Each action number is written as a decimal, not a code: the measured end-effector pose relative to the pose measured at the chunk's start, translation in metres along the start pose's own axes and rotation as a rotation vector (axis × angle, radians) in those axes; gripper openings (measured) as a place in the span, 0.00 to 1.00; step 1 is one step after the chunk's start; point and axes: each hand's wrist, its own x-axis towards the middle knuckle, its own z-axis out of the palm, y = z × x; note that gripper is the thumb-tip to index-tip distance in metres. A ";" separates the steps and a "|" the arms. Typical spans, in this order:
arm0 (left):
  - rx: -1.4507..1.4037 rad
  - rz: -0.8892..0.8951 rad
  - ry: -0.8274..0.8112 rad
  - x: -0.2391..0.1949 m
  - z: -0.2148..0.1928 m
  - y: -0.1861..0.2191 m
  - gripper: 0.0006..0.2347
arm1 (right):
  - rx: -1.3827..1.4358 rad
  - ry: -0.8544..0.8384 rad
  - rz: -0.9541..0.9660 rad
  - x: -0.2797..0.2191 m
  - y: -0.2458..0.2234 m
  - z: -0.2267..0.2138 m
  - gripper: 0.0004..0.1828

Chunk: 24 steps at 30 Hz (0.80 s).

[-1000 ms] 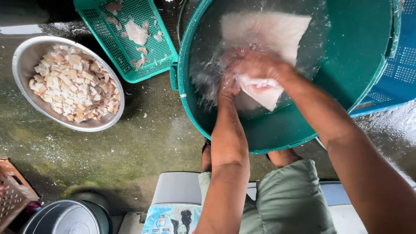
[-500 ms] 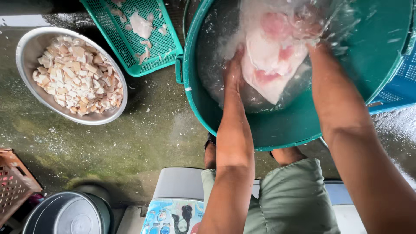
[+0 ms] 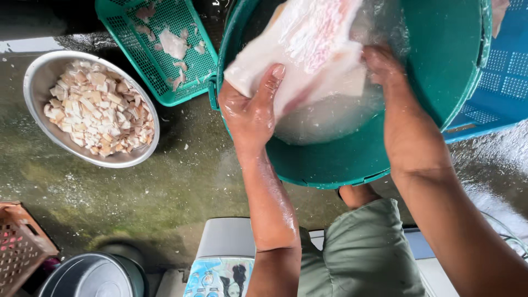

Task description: The person washes slabs of animal skin in a green bucket filled with water by hand, moving each piece from a blue basket into the water to scrub it before placing it back.

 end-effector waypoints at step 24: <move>0.722 -0.792 -0.171 0.075 0.007 -0.282 0.32 | 0.642 -0.435 -0.142 0.042 0.052 0.060 0.23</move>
